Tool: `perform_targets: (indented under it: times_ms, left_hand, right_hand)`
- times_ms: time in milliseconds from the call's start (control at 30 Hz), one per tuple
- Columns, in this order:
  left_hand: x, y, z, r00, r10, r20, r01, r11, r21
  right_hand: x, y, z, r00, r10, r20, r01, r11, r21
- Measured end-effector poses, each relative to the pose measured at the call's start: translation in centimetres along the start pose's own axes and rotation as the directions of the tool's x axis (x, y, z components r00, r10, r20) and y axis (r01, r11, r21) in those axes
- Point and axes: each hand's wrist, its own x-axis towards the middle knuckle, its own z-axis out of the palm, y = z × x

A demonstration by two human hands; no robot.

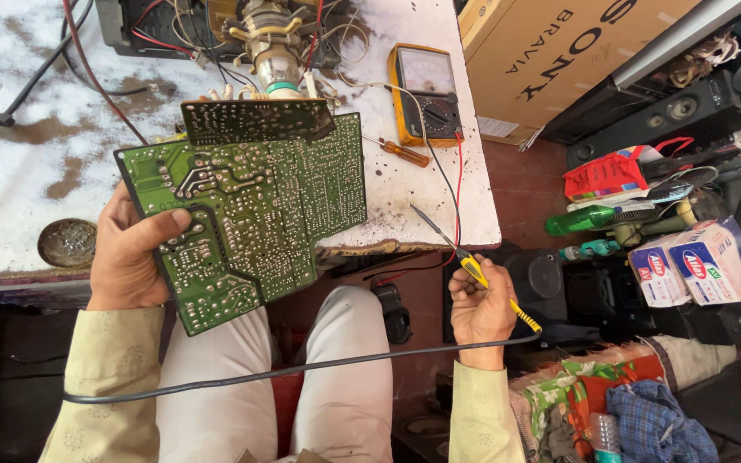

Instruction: The person tests a circuit board using a multimeter, touching probes to various points on the board. They then flip the board over and use a soldering iron to touch several solder joints on the back side.

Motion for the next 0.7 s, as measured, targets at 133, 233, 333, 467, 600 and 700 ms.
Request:
perform_targets:
  times_ms: [133, 233, 333, 467, 600, 700]
  left_hand:
    - [0.0, 0.0, -0.1, 1.000, 0.000, 0.002, 0.000, 1.000, -0.005]
    - [0.0, -0.1, -0.1, 1.000, -0.003, 0.003, 0.003, 1.000, -0.006]
    - [0.1, 0.0, -0.1, 1.000, 0.005, -0.012, -0.005, 1.000, 0.008]
    - [0.2, -0.1, -0.3, 0.999, 0.002, -0.032, -0.001, 0.999, 0.033]
    - [0.3, -0.5, -0.9, 0.998, -0.008, -0.064, 0.011, 0.998, 0.058]
    - [0.7, -0.5, -1.4, 0.995, 0.028, -0.091, -0.020, 0.997, 0.078]
  right_hand:
    - [0.5, 0.2, -0.2, 0.996, 0.086, -0.030, -0.085, 0.995, 0.054]
    - [1.0, 0.6, -0.3, 0.976, 0.217, -0.024, -0.212, 0.967, 0.138]
    - [1.3, 1.1, -0.6, 0.939, 0.338, 0.066, -0.344, 0.905, 0.251]
    - [1.3, 1.6, -2.2, 0.883, 0.419, 0.212, -0.470, 0.790, 0.394]
    - [0.4, 1.0, -2.0, 0.787, 0.436, 0.437, -0.614, 0.627, 0.480]
    - [-1.5, 1.0, 0.2, 0.796, 0.332, 0.507, -0.574, 0.682, 0.453]
